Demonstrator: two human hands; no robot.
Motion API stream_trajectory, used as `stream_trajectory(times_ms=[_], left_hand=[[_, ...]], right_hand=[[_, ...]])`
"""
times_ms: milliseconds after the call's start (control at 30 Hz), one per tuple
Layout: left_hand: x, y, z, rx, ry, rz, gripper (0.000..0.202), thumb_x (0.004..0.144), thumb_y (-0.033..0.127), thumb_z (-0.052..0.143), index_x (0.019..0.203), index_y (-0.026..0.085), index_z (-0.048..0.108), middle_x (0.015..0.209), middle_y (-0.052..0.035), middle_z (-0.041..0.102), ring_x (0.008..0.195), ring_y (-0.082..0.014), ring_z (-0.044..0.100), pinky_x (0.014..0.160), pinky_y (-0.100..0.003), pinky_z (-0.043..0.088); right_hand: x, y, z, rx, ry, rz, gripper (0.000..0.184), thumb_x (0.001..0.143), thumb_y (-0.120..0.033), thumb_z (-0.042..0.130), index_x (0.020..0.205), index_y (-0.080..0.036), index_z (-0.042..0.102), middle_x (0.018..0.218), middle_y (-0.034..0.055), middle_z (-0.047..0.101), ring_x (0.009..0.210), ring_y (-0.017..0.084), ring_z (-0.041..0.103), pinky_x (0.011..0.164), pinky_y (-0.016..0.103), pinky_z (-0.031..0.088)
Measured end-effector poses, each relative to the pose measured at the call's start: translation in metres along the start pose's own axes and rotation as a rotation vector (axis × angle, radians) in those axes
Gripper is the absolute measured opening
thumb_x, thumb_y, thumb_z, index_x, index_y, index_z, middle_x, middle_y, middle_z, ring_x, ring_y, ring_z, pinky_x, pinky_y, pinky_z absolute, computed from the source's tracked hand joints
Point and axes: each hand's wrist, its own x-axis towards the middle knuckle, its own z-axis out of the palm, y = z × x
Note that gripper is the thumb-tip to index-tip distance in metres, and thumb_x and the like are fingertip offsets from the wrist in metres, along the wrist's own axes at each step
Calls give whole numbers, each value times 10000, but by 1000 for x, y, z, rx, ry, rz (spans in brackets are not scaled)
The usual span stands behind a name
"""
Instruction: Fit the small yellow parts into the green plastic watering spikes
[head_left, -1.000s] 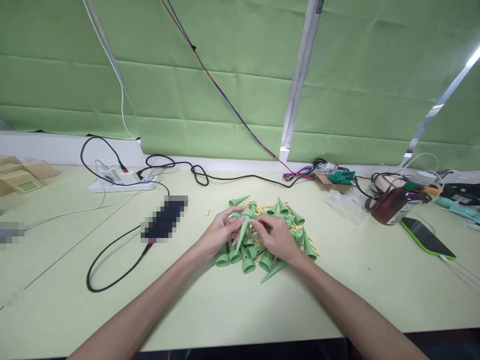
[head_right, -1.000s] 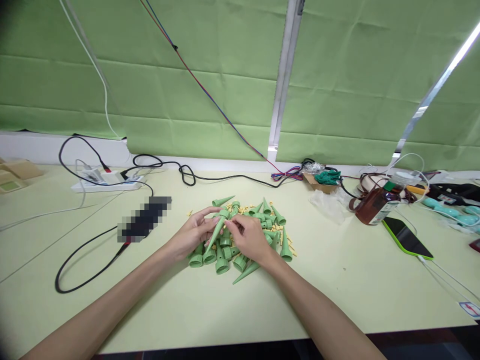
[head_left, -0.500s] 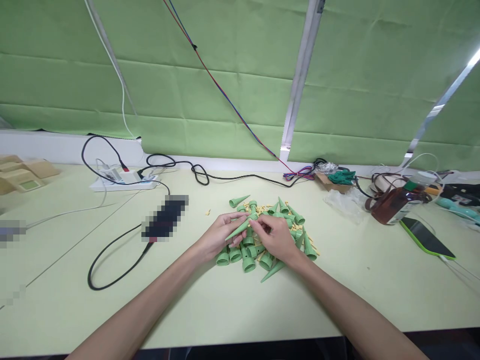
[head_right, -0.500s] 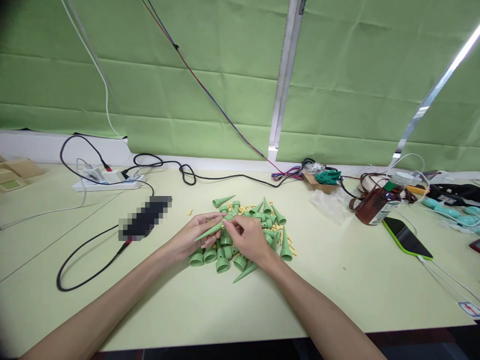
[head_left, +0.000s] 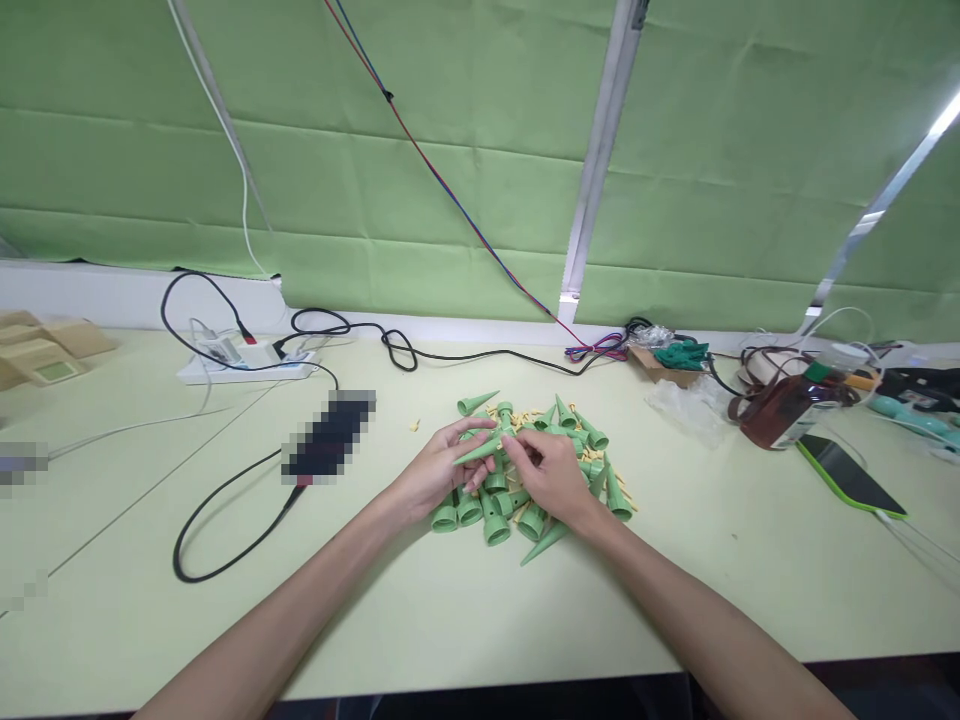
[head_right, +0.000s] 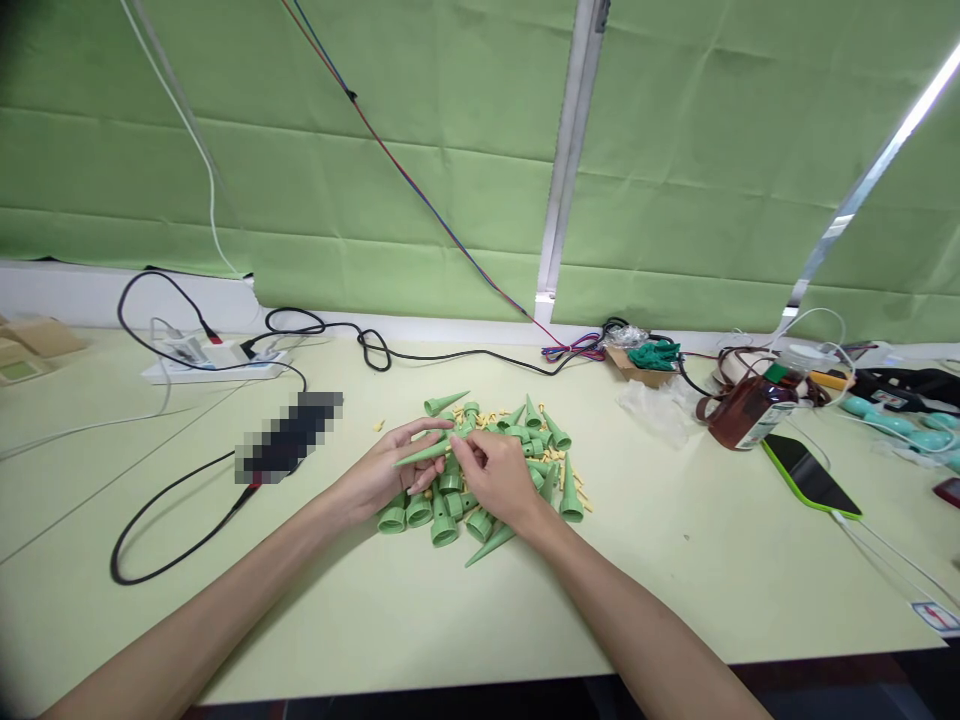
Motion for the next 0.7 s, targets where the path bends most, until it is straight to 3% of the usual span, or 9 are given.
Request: stream_trajectory(times_ms=[200, 433, 700], left_hand=[[-3, 4, 1, 64, 23, 25, 523, 799, 432, 707, 1230, 188, 541, 752, -21, 630, 521, -87, 495, 505, -221, 380], [-4, 6, 0, 166, 11, 128, 639, 740, 389, 770, 1299, 228, 505, 730, 15, 577, 513, -79, 486, 488, -213, 380], [0, 8, -4, 185, 126, 200, 573, 726, 391, 775, 1223, 219, 548, 713, 24, 577, 518, -90, 499, 491, -224, 394]], right_hand=[[0, -1, 0, 24, -17, 16, 390, 970, -367, 473, 627, -184, 500, 524, -47, 398, 484, 102, 349, 508, 257, 287], [1, 0, 0, 20, -5, 50, 350, 981, -367, 457, 711, -180, 579, 535, -47, 444, 490, 105, 384, 520, 255, 293], [2, 2, 0, -9, 13, 30, 404, 993, -358, 418, 623, -195, 425, 532, -53, 356, 492, 104, 333, 524, 262, 264]])
